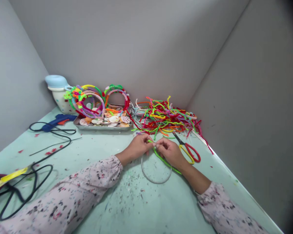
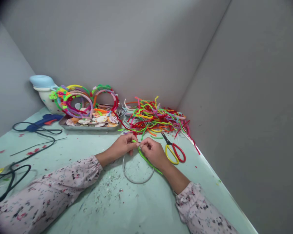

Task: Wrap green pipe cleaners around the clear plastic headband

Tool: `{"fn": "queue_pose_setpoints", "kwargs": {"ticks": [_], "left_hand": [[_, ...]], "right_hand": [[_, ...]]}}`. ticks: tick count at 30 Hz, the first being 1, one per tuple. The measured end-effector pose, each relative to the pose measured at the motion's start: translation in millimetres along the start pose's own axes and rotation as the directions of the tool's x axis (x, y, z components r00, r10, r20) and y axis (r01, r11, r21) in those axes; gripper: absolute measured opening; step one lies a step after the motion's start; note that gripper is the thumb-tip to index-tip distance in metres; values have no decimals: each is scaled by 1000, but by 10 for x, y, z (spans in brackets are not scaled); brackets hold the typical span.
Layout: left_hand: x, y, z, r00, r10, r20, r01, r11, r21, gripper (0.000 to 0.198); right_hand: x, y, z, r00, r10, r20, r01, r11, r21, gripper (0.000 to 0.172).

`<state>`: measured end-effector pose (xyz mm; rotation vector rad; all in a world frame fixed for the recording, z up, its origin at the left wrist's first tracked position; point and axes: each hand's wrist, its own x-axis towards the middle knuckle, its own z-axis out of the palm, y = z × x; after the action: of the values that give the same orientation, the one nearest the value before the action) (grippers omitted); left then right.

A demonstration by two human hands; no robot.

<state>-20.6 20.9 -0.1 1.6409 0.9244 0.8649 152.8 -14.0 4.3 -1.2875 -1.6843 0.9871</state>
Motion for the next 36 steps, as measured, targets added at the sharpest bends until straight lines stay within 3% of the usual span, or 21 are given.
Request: {"fn": "queue_pose_setpoints", "kwargs": {"ticks": [11,29,36], "left_hand": [[-19,-38,33,1000,-5,-2,6,994,108,22],[-55,1,65,996,-90,-15,91,994,63,19],[-74,76,40,999,-51,12,50,998,45,25]], "right_hand": [[-2,24,-8,1000,3,7,-3,999,42,11],[9,42,-14,998,35,49,-39,995,95,12],[23,35,-17,999,26,45,-29,996,88,14]]}}
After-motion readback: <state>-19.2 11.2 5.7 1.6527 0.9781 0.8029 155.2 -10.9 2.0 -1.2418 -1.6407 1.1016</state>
